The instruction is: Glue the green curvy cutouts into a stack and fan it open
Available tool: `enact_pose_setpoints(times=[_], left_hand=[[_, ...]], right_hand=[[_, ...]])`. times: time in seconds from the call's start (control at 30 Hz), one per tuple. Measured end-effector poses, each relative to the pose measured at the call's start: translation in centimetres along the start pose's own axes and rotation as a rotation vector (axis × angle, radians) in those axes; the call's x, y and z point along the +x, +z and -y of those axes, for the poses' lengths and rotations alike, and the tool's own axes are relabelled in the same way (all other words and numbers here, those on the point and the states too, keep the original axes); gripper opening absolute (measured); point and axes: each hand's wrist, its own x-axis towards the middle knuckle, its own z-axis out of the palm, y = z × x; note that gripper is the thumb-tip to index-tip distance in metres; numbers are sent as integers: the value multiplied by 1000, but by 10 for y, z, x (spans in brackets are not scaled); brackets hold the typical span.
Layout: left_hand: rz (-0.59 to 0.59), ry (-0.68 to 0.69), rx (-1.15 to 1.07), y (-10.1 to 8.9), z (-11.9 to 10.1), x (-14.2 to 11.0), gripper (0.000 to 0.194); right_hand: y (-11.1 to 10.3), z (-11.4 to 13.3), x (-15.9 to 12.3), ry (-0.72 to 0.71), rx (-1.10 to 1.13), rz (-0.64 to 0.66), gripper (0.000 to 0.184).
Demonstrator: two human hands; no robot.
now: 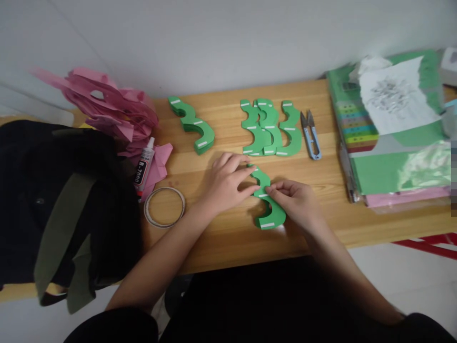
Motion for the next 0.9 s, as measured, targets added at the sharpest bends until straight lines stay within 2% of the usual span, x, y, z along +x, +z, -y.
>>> enact_pose_setpoints(times=[0.17,0.27,0.6,0.9], left_hand=[[7,-6,18,1,0,-1,31],[3,3,24,2,0,-1,30],[2,22,13,2,2,-1,29],[9,28,14,3,4,-1,31]], right_hand=[[1,-5,2,-36,-6,-28,38],[0,-6,0,-40,-6,0,39],[-22,-7,-34,-59,-24,27,41],[-22,-25,-33,-141,-96,-3,36]])
